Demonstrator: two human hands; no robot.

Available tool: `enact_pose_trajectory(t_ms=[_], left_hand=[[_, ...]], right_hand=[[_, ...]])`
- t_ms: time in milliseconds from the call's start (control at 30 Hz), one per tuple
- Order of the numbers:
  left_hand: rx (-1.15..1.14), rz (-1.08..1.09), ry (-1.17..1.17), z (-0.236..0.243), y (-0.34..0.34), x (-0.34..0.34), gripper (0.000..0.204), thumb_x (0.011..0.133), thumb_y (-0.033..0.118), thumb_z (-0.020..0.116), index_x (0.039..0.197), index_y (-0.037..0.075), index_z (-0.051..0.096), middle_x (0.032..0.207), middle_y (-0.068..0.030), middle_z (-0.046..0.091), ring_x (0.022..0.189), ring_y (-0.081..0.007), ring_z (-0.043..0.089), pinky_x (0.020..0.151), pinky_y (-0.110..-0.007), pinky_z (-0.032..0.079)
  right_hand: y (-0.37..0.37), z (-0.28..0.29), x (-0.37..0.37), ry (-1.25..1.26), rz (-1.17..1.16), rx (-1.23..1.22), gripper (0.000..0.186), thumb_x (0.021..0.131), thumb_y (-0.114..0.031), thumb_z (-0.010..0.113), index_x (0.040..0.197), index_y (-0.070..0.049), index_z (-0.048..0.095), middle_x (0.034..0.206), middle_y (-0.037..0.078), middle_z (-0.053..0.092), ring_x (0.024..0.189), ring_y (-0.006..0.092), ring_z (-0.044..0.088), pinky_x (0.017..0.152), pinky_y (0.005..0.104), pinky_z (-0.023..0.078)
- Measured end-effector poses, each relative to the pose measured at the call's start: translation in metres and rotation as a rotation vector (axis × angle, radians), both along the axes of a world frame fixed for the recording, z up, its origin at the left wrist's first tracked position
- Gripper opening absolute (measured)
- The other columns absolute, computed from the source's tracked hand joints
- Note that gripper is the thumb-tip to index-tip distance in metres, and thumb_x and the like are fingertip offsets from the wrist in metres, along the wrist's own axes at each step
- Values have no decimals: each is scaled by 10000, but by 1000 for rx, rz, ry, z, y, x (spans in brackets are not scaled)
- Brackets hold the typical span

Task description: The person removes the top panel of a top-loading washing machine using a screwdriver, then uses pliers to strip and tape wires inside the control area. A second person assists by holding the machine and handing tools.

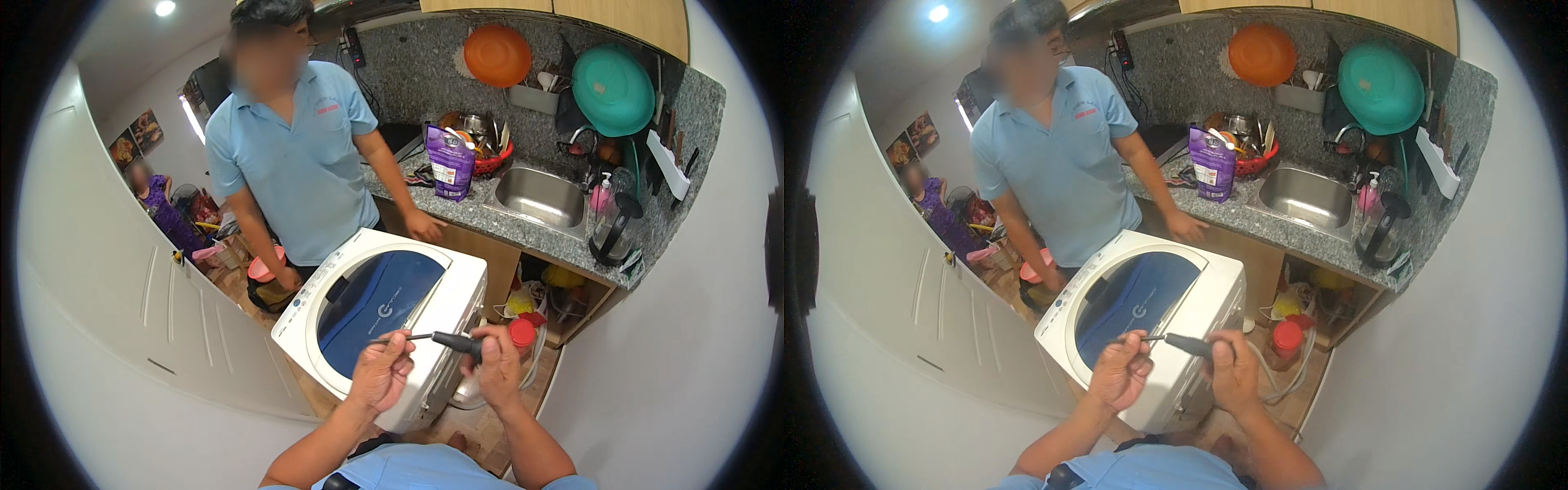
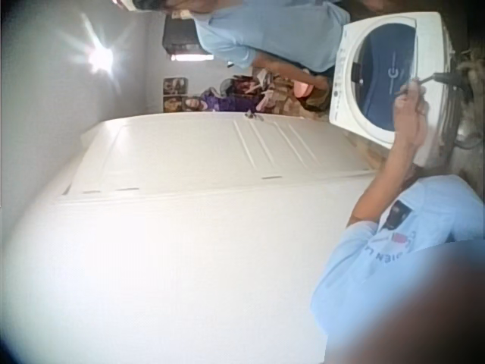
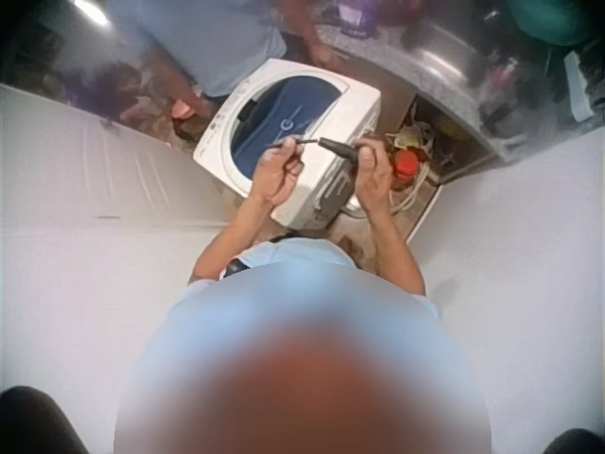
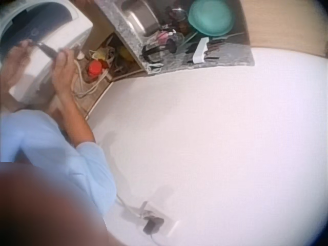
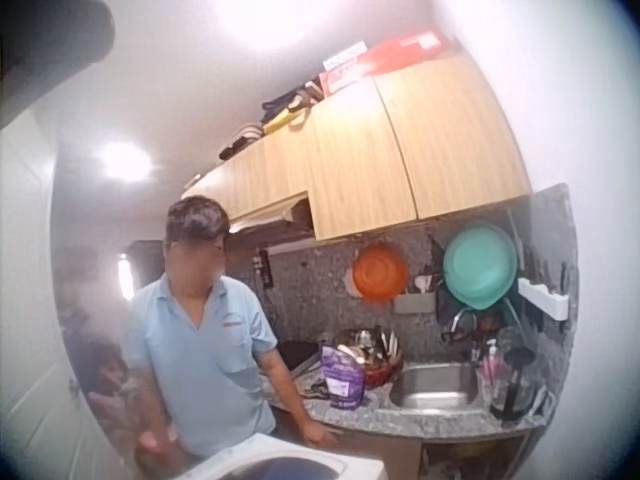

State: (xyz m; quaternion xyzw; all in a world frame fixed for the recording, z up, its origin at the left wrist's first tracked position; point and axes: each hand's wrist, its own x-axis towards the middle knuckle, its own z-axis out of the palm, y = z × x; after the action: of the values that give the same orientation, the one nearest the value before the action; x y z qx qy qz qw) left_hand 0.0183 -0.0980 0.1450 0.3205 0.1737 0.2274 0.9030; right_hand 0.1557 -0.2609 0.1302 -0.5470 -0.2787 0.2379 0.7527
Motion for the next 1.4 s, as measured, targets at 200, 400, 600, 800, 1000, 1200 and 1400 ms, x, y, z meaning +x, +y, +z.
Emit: enact_pose_trajectory(t_ms=[200, 400, 600, 800, 1000, 1200, 1400], left_hand=[[262, -1, 249, 12, 13, -7, 272, 998, 246, 719, 1074, -15, 698, 847, -40, 683, 633, -44, 448, 576, -215, 354], [480, -76, 343, 7, 22, 6, 291, 987, 277, 735, 1075, 0, 713, 827, -28, 682, 641, -22, 451, 554, -190, 332], [614, -274, 452, 8, 70, 28, 299, 994, 319, 716, 1063, 29, 705, 808, 4, 598, 712, -65, 504, 635, -220, 393], [128, -299, 521, -54, 199, 79, 206, 996, 271, 703, 1018, 67, 706, 833, 22, 563, 699, -77, 520, 596, -209, 433], [12, -326, 296, -69, 306, 163, 335, 1000, -48, 525, 1327, -96, 470, 1132, -139, 566, 946, -179, 607, 833, -271, 593], [268, -298, 278, -45, 341, 323, 301, 982, -80, 523, 1279, -31, 526, 1030, -115, 608, 905, -172, 620, 767, -265, 584], [1823, -147, 527, -125, 463, 483, 154, 868, 43, 638, 986, -40, 693, 924, -234, 699, 905, -354, 704, 836, -449, 573]], right_hand=[[-16, -9, 13, -339, 163, -90, 301, 1031, -288, 620, 1216, -51, 624, 923, 29, 622, 835, 126, 590, 750, 293, 470], [-14, 4, 0, 213, 303, -227, 413, 1072, -405, 553, 1292, -55, 548, 840, 17, 598, 696, 68, 562, 582, 222, 431], [34, 0, -15, 102, 215, -247, 455, 1085, -396, 508, 1361, -34, 524, 787, 12, 586, 653, 68, 550, 560, 222, 416], [134, -44, 2, 71, -99, -451, 481, 1097, -416, 480, 1323, 1, 559, 755, 22, 585, 622, 84, 544, 547, 246, 431], [242, -92, 79, 37, -645, -398, 522, 1069, -396, 553, 1316, 64, 552, 892, 97, 629, 705, 126, 603, 631, 293, 508], [320, -135, 135, -491, -964, -678, 467, 1055, -251, 521, 1363, 97, 474, 1227, 354, 550, 1129, 508, 557, 1003, 527, 438], [344, -120, 123, -477, -921, -667, 432, 1056, -219, 516, 1376, 67, 461, 1177, 305, 546, 1097, 470, 557, 966, 514, 446]])
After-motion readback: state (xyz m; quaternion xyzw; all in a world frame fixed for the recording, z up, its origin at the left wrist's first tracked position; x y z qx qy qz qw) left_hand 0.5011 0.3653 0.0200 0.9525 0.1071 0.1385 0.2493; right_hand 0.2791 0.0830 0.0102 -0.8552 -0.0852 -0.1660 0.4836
